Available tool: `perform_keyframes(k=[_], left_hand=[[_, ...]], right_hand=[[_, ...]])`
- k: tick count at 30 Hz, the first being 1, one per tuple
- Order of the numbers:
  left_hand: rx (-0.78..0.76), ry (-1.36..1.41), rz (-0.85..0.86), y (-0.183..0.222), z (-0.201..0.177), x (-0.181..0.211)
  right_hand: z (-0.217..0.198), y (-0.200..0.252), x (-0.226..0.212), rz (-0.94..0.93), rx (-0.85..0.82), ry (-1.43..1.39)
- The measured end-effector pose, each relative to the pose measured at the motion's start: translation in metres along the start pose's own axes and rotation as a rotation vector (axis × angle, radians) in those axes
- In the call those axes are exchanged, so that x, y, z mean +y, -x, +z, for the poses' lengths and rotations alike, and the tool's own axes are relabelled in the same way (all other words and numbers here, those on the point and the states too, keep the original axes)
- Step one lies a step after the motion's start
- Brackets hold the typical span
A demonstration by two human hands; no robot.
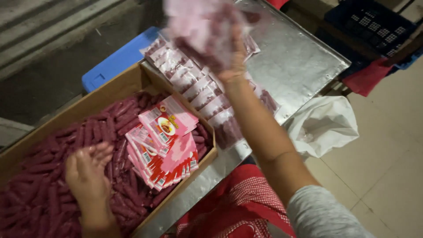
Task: The person picks up multiple individual meat sticks from a box, inserts them into plastic pouches, and then stacks the filled pouches on a metal table.
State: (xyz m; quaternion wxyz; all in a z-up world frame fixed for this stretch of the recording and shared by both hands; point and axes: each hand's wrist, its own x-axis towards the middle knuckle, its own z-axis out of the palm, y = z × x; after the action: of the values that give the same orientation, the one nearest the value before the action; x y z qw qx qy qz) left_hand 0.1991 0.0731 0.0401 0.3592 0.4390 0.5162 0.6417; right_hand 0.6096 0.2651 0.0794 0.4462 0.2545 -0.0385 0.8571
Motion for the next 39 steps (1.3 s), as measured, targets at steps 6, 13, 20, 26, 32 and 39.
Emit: perform_keyframes(k=[6,13,20,26,32,39], left_hand=[[0.099,-0.029,-0.136,0.007,-0.012,-0.013],[0.001,-0.002,-0.121,0.007,-0.017,-0.027],[0.048,-0.013,-0.179,0.006,-0.02,-0.026],[-0.054,-0.059,-0.19,0.015,-0.01,-0.014],[-0.031,-0.01,-0.222,0.015,-0.007,-0.012],[-0.048,-0.022,-0.23,0.014,-0.008,-0.015]], right_hand=[[0.053,0.076,-0.057,-0.666,0.484,0.425],[0.006,0.118,-0.125,-0.823,0.712,0.381],[-0.044,0.102,-0.148,-0.699,0.62,0.424],[-0.025,0.08,-0.115,-0.722,1.051,0.715],[-0.053,0.103,-0.141,-0.82,0.745,1.307],[-0.043,0.099,-0.136,-0.836,1.029,0.687]])
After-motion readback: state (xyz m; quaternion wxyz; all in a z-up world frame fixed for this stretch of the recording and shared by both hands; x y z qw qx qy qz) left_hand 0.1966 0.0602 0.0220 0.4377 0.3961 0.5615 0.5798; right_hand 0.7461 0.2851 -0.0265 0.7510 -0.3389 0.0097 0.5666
